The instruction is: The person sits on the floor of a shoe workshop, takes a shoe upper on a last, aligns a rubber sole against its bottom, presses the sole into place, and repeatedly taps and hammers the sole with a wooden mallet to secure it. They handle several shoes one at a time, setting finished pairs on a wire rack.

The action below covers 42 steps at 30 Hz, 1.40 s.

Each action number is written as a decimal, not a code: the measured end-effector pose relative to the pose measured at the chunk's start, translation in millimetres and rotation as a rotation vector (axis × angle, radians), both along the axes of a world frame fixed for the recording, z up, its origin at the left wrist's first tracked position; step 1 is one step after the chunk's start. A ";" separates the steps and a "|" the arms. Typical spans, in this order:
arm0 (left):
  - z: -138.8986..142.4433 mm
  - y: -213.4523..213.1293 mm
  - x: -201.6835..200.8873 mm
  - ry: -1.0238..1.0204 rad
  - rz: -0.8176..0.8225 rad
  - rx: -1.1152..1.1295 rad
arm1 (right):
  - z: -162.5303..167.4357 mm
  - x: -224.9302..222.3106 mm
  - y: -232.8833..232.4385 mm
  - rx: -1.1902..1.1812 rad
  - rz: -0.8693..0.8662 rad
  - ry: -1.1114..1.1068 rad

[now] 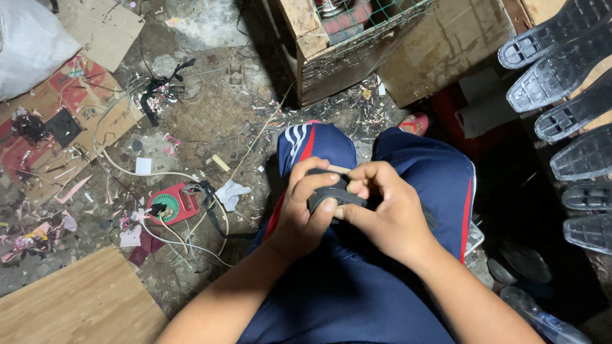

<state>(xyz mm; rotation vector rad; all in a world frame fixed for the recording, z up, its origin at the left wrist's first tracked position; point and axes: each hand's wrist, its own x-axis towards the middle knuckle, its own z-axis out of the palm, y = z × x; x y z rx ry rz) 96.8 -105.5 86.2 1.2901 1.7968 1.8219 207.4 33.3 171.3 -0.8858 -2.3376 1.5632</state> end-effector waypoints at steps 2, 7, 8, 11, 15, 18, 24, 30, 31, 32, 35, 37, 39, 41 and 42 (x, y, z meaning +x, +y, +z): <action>-3.0 -0.1 3.0 0.007 0.019 -0.003 | 2.2 -1.1 -1.5 0.047 -0.014 0.007; -11.6 8.4 15.7 -0.153 0.081 0.075 | 12.2 6.9 4.0 0.353 0.171 0.154; -13.2 10.1 17.1 -0.203 0.073 0.099 | 14.1 11.0 6.4 0.369 0.192 0.195; -16.7 13.3 19.7 -0.254 0.065 0.115 | 17.3 28.7 15.1 0.600 0.110 0.156; -19.4 13.0 18.9 -0.216 0.039 0.100 | 4.4 47.9 22.4 0.594 0.056 0.089; -21.0 11.7 15.0 -0.161 0.036 0.081 | -13.4 54.1 22.3 0.618 0.032 0.119; -21.1 12.7 13.0 -0.139 0.024 0.069 | -32.7 55.8 21.7 0.598 -0.029 0.203; -17.8 12.6 11.9 -0.138 0.028 0.050 | -31.1 51.8 21.2 0.583 -0.050 0.168; -17.7 12.4 11.6 -0.140 0.024 0.045 | -30.9 51.2 20.9 0.579 -0.054 0.164; -17.7 11.7 11.3 -0.144 0.020 0.040 | -30.7 50.5 20.4 0.574 -0.058 0.159; -19.0 11.3 10.8 -0.147 0.021 0.055 | -30.5 48.4 18.7 0.555 -0.091 0.133; -20.4 11.0 10.9 -0.178 0.003 0.076 | -29.7 46.8 17.3 0.548 -0.106 0.109; -22.0 11.2 11.2 -0.204 -0.013 0.094 | -28.2 44.5 17.3 0.441 -0.171 0.098; -23.4 11.0 11.2 -0.224 -0.022 0.105 | -26.0 41.5 19.4 0.230 -0.278 0.101; -23.8 10.5 11.0 -0.224 -0.024 0.102 | -24.6 39.9 22.0 0.237 -0.252 0.083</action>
